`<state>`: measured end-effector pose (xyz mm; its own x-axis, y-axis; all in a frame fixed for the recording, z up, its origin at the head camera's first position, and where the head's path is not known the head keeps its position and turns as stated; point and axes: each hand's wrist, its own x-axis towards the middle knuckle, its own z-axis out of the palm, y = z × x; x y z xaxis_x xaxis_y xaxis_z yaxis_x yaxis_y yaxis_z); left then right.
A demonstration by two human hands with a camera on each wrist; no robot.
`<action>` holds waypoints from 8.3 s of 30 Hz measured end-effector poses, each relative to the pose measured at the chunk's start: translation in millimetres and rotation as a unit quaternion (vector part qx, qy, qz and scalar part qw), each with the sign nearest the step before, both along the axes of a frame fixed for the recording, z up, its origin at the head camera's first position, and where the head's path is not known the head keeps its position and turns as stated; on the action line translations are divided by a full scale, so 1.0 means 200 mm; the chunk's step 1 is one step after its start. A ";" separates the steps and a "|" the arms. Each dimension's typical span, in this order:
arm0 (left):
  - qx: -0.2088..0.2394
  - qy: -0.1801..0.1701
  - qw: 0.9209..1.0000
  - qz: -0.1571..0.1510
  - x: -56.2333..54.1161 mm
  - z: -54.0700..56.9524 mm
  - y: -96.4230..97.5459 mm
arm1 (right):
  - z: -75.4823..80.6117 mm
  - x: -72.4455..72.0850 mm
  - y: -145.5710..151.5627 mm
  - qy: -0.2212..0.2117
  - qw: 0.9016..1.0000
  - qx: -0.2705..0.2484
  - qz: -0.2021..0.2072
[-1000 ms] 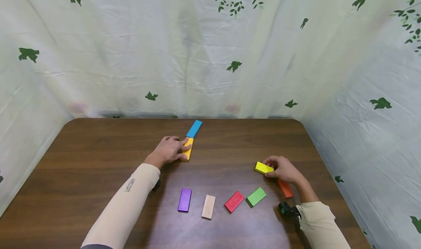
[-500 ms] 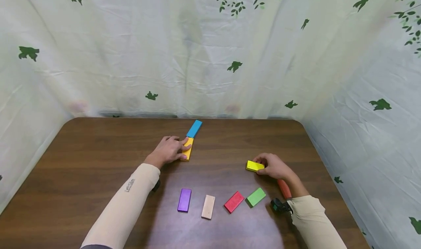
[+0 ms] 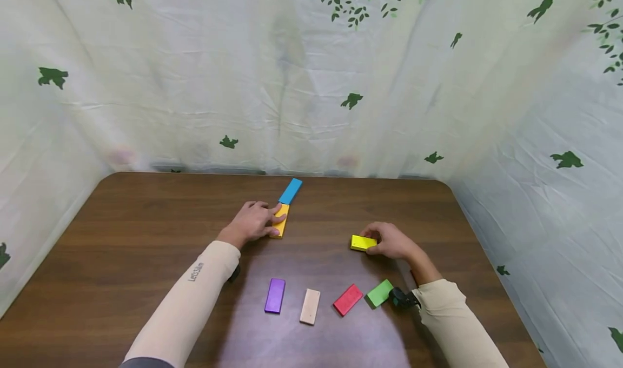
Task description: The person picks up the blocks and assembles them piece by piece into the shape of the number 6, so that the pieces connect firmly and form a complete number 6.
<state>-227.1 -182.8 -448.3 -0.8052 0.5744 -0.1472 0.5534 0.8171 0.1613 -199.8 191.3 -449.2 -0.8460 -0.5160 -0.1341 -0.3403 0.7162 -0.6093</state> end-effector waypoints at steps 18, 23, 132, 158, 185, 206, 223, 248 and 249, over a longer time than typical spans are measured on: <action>0.002 0.011 1.000 -0.001 0.02 -0.01 0.01 | 0.01 -0.07 -0.28 -0.002 0.998 0.011 0.057; -0.012 0.006 1.000 0.009 0.01 -0.02 0.02 | 0.02 -0.08 -0.37 0.007 0.997 0.014 0.074; 0.001 -0.002 1.000 0.022 -0.01 -0.02 0.02 | 0.07 -0.07 -0.16 -0.022 0.997 -0.071 -0.007; 0.003 -0.005 1.000 0.024 -0.02 -0.02 0.03 | -0.02 0.26 0.50 -0.025 0.996 -0.062 -0.067; 0.004 0.000 1.000 0.023 -0.01 -0.01 0.01 | -0.01 0.37 0.55 -0.041 0.997 0.025 -0.064; 0.011 0.005 1.000 0.019 0.00 -0.02 0.02 | -0.03 0.31 0.48 0.017 0.997 0.041 -0.070; 0.023 -0.002 0.999 0.022 -0.01 -0.01 0.01 | -0.03 0.18 0.35 0.040 0.999 0.027 -0.022; 0.019 -0.014 0.999 0.031 -0.01 -0.01 0.02 | 0.04 -0.04 0.00 0.046 0.993 0.053 0.091; 0.019 -0.013 0.999 0.030 -0.01 -0.01 0.02 | 0.04 -0.04 -0.01 0.046 0.993 0.054 0.094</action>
<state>-228.4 -179.5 -450.9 -0.8342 0.5314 -0.1474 0.4994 0.8413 0.2070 -207.7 189.2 -440.9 -0.7468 -0.6534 -0.1243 -0.5249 0.6937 -0.4933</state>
